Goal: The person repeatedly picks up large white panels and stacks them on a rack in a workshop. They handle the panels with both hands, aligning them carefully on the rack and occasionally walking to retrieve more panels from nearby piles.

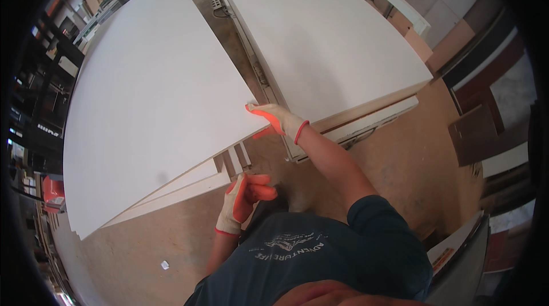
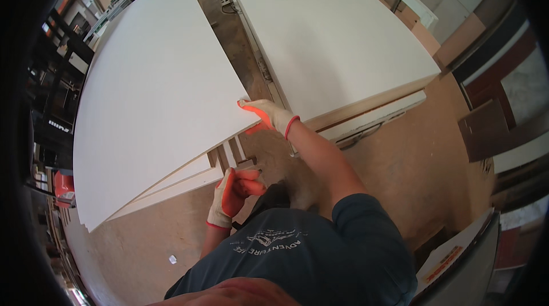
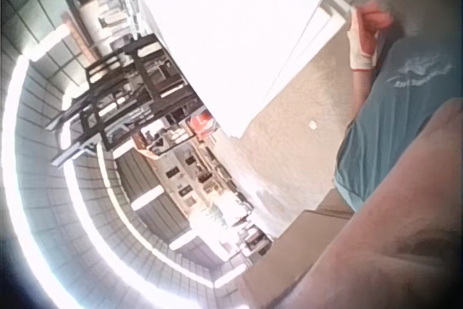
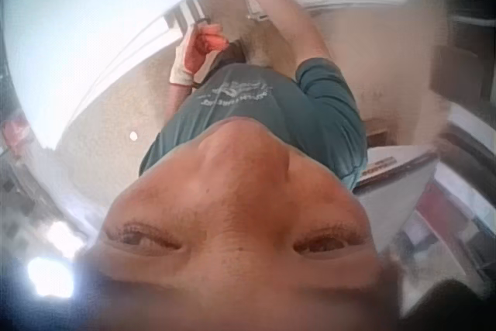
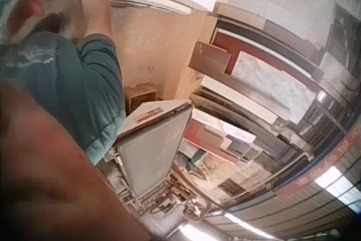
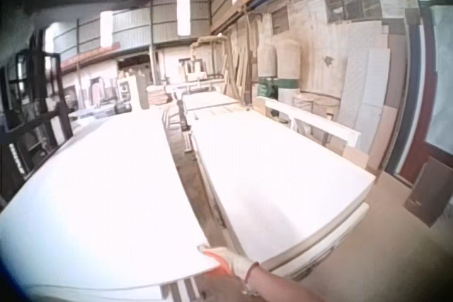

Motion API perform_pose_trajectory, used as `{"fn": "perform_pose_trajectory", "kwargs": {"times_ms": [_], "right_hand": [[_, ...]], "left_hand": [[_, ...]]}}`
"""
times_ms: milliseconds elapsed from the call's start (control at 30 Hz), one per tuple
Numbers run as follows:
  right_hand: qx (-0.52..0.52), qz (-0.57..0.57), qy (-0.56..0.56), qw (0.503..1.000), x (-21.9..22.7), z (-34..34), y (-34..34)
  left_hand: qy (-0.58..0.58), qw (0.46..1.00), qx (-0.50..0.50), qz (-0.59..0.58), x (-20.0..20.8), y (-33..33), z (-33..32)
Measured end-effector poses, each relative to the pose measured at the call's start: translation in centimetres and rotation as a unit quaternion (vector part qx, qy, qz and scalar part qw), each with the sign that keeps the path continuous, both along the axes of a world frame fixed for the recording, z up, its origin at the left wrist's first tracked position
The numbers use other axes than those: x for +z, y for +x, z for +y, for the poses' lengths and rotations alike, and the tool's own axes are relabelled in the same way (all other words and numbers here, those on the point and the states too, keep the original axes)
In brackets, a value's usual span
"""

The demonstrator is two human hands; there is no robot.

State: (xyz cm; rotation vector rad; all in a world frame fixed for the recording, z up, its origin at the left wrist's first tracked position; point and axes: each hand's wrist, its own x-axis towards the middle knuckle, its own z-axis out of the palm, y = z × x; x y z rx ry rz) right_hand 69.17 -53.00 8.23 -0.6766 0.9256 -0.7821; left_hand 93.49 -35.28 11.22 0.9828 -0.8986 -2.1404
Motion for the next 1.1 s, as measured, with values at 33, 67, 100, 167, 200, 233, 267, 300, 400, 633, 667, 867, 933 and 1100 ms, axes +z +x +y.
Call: {"fn": "perform_pose_trajectory", "kwargs": {"times_ms": [33, 67, 100, 167, 200, 233, 267, 300, 400, 633, 667, 867, 933, 1100], "right_hand": [[0.002, -0.024, 0.007, 1.0, -0.4, 0.0, -0.1], [0.0, -0.003, -0.001, 1.0, -0.6, -0.1, -0.3], [0.011, -0.01, -0.016, 1.0, -0.9, -0.1, -0.3], [0.029, -0.024, 0.003, 0.999, -0.9, -0.4, -0.7], [0.021, -0.037, 0.02, 0.999, -0.8, -0.6, -0.9], [0.019, -0.069, 0.024, 0.997, -0.6, -0.9, -1.0], [0.042, -0.034, 0.029, 0.998, -0.4, -1.2, -1.3], [0.071, -0.012, 0.042, 0.997, -0.1, -1.4, -1.5], [0.111, 0.003, 0.076, 0.991, 1.4, -2.0, -2.1], [0.14, 0.026, 0.083, 0.986, 2.4, -4.0, -6.1], [0.135, 0.017, 0.079, 0.988, 2.0, -4.7, -7.8], [0.075, -0.025, 0.03, 0.996, -2.2, -9.9, -25.7], [0.049, 0.022, -0.013, 0.998, -2.9, -12.1, -34.1], [-0.044, 0.051, -0.043, 0.997, -1.6, -15.6, -53.8]], "left_hand": [[0.058, 0.996, 0.01, 0.067, -1.1, -3.1, -1.5], [0.081, 0.986, 0.03, 0.144, -2.2, -5.5, -2.9], [0.14, 0.975, 0.067, 0.157, -3.3, -7.3, -4.6], [0.096, 0.964, 0.094, 0.229, -5.5, -9.7, -7.3], [0.095, 0.954, 0.107, 0.263, -6.3, -10.5, -9.2], [0.017, 0.977, 0.128, 0.169, -7.0, -11.1, -10.6], [-0.037, 0.984, 0.153, 0.084, -7.5, -11.5, -11.2], [-0.053, 0.979, 0.193, -0.026, -7.7, -11.9, -11.5], [-0.089, 0.945, 0.314, -0.008, -6.6, -12.9, -11.6], [-0.095, 0.951, 0.288, -0.057, -3.3, -18.1, -12.1], [-0.095, 0.952, 0.288, -0.043, -3.5, -19.4, -12.6], [-0.109, 0.988, 0.047, -0.098, -7.9, -34.2, -18.3], [-0.176, 0.982, 0.013, -0.075, -9.5, -37.3, -16.8], [0.042, 0.875, 0.473, 0.097, -10.7, -32.4, -3.8]]}}
